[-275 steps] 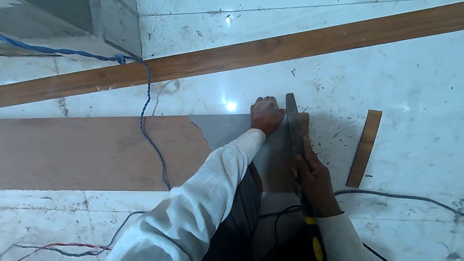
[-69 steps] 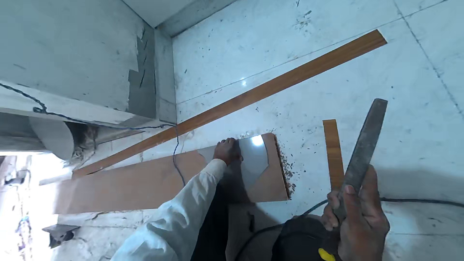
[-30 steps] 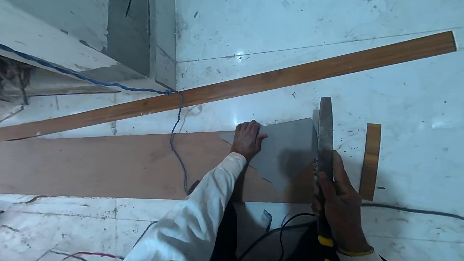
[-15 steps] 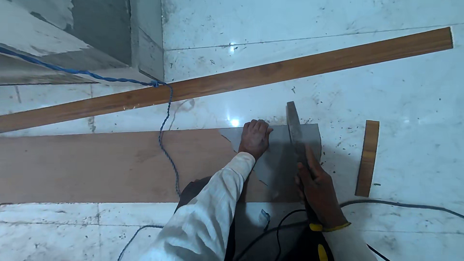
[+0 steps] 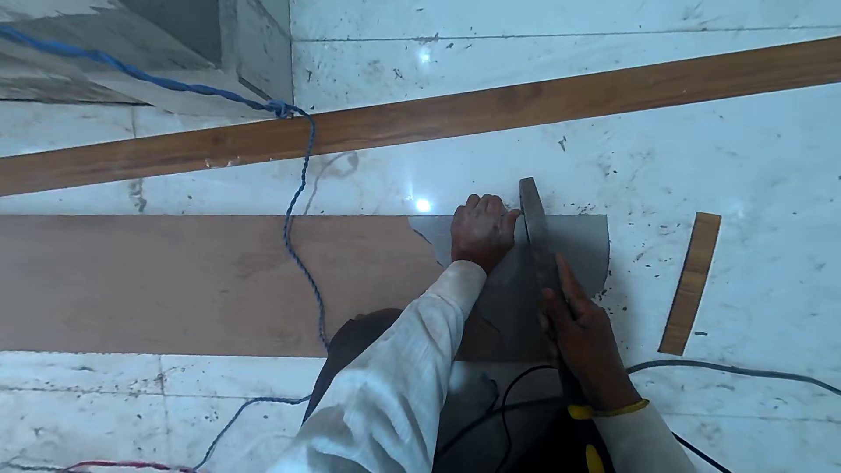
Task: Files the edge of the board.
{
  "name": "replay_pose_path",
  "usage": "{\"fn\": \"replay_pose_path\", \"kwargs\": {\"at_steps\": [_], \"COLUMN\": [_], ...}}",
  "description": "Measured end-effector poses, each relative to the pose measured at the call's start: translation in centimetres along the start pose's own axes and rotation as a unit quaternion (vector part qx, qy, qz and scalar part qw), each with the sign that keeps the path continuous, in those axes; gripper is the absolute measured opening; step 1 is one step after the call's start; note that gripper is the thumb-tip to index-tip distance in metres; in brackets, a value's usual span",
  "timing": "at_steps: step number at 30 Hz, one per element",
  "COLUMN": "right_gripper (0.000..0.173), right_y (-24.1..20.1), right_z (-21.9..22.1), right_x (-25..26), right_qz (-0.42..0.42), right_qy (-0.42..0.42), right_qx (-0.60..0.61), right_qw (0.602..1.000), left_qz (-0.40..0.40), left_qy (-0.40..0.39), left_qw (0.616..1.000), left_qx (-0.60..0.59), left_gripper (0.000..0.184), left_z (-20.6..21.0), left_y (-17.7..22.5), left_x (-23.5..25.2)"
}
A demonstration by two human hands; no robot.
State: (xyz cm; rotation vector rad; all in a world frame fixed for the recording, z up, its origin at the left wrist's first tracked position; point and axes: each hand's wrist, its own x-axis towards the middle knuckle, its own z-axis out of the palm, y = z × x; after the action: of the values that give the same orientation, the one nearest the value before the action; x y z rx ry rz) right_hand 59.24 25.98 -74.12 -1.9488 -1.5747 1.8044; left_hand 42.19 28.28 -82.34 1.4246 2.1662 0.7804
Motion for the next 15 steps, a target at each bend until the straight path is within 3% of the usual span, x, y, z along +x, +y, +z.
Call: {"fn": "replay_pose_path", "kwargs": {"at_steps": [15], "right_gripper": [0.057], "right_y": [0.49], "right_z": [0.55], "right_x": [-0.22], "right_qz": [-0.013], "right_qy": [0.005], "right_qx": [0.012], "right_qw": [1.0], "left_qz": [0.003], "left_qy": [0.007], "left_qw": [1.0], "left_qx": [0.004], "left_gripper": [0.031], "left_z": [0.17], "left_y": [0.0], "left_x": [0.04]}}
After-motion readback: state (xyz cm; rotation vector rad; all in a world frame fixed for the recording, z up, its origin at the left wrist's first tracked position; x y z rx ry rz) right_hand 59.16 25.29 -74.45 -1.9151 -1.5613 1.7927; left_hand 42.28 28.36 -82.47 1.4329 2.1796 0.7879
